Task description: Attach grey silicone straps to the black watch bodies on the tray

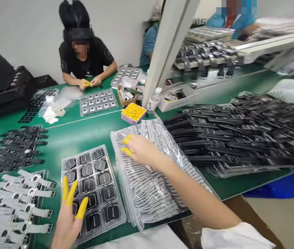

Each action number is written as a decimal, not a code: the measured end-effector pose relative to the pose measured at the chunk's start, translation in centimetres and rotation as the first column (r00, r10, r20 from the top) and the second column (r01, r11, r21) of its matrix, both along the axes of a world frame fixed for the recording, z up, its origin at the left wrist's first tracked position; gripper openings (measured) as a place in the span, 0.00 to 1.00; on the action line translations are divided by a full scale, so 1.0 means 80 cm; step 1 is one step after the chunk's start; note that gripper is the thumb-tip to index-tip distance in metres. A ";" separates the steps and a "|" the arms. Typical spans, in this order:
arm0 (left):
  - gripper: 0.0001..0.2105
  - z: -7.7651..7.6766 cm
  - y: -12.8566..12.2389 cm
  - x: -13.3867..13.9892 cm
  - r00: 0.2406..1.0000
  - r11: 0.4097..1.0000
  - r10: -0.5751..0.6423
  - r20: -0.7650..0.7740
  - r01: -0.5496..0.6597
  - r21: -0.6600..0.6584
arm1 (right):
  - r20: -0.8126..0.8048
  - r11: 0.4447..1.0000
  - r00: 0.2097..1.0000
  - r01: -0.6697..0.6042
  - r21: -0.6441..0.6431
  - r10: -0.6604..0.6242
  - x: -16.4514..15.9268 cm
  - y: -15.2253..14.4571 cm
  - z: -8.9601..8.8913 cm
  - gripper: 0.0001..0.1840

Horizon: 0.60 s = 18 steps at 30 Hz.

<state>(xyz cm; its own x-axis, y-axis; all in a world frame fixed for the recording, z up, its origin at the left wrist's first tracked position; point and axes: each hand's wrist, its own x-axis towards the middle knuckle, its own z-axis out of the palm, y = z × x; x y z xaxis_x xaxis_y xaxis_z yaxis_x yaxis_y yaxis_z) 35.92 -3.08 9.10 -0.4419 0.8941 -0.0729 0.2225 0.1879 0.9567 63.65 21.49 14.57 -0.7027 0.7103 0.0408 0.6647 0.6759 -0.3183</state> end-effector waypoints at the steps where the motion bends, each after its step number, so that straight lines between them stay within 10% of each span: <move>1: 0.31 0.005 0.017 0.014 0.992 0.998 -0.062 0.114 0.063 -0.003 | 0.038 0.989 0.988 0.147 0.035 -0.148 0.019 0.008 0.003 0.20; 4: 0.26 0.007 0.084 0.056 0.919 0.979 -0.174 0.353 0.200 -0.039 | 0.186 0.835 0.815 0.543 0.088 -0.549 0.059 0.037 -0.003 0.33; 7: 0.17 -0.009 0.167 0.095 0.961 0.949 -0.224 0.160 0.253 -0.188 | 0.277 0.705 0.674 0.709 0.021 -0.685 0.061 0.065 -0.025 0.44; 11: 0.07 -0.034 0.244 0.116 0.954 0.924 -0.300 -0.021 0.285 -0.254 | 0.236 0.673 0.657 0.739 -0.015 -0.716 0.030 0.083 -0.059 0.38; 18: 0.06 -0.047 0.246 0.116 0.899 0.835 -0.424 -0.110 0.340 -0.433 | 0.261 0.706 0.677 0.707 0.030 -0.689 0.036 0.079 -0.086 0.22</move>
<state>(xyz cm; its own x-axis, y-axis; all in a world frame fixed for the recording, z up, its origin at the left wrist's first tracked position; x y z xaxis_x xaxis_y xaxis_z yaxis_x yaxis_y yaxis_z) 45.23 16.63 5.31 -0.1131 0.9080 -0.4034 0.5276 0.3989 0.7500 66.52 27.81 7.67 0.0187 0.9923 -0.1228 0.9930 -0.0328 -0.1137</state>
